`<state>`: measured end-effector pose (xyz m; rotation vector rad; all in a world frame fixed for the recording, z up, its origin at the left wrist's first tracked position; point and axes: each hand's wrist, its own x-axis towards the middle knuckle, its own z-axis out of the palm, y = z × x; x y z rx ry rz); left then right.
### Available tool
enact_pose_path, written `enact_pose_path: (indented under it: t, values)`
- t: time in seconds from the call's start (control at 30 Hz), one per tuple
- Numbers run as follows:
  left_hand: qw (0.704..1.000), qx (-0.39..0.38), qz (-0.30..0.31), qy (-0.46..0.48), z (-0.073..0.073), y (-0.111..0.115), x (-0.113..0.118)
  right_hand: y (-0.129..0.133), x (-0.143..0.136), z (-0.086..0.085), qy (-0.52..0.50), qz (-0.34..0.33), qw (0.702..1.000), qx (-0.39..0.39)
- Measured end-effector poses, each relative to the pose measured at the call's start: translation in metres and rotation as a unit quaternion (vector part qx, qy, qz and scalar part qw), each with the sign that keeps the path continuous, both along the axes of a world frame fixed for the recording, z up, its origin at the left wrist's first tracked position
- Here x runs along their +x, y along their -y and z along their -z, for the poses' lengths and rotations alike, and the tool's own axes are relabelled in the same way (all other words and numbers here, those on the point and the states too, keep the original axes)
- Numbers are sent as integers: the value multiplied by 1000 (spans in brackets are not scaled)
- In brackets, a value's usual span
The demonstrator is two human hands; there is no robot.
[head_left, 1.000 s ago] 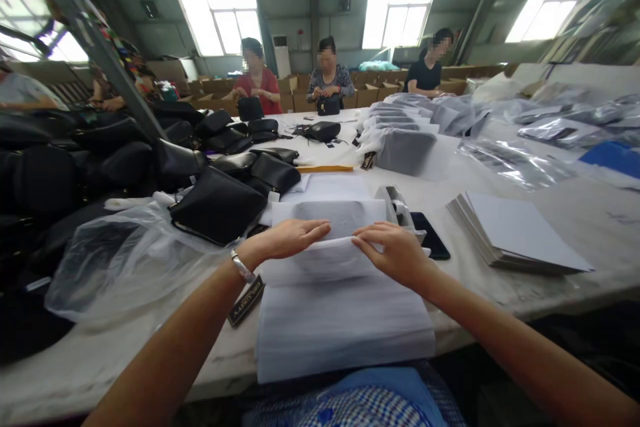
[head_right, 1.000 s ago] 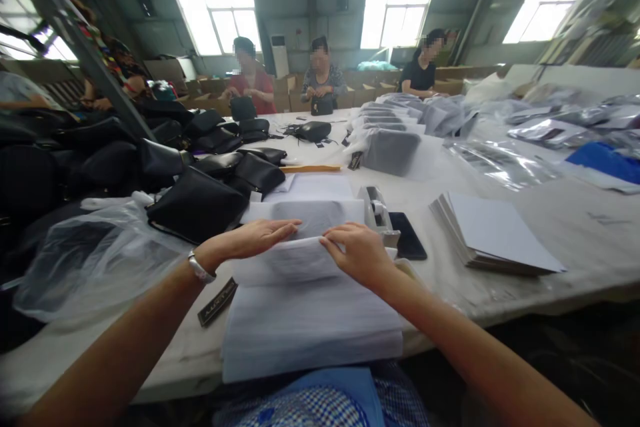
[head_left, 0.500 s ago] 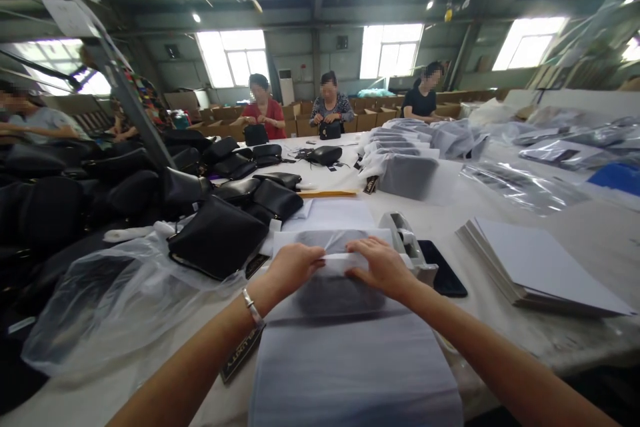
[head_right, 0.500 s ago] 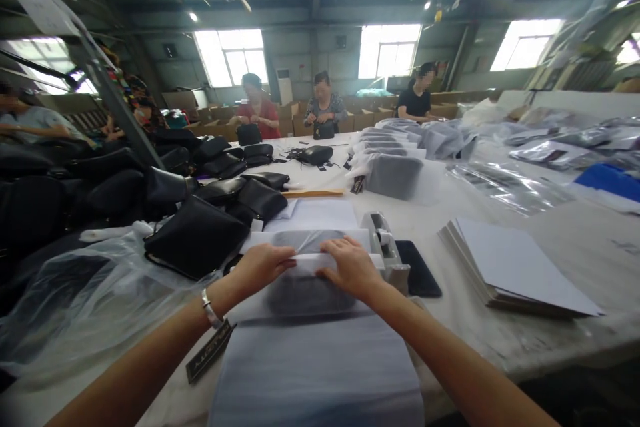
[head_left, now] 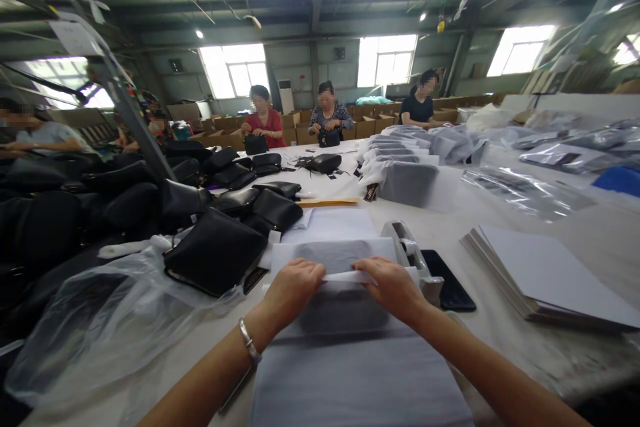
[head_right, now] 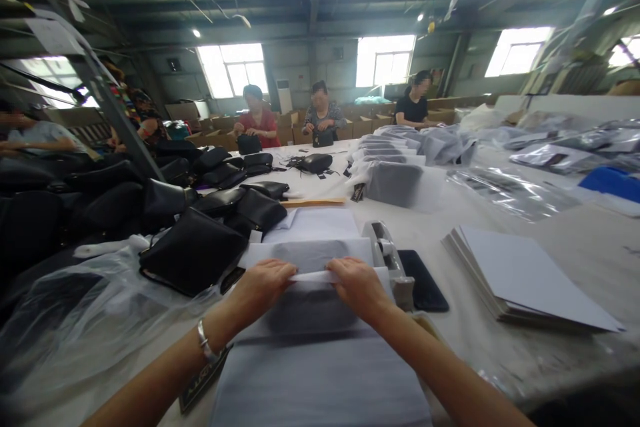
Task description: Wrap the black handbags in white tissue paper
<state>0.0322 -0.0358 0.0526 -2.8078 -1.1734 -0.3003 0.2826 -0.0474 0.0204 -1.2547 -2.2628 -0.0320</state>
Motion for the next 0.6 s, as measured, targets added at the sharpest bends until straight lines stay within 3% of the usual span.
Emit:
enact_pose_path:
  t: [0.23,0.6]
  values:
    - [995,-14,-96,-33,-4,-12,-1,-6,1,-4,36,85,995,-30]
    - [992,-17,-114,56,5,-23,1,-24,2,5,-33,96,994,-40]
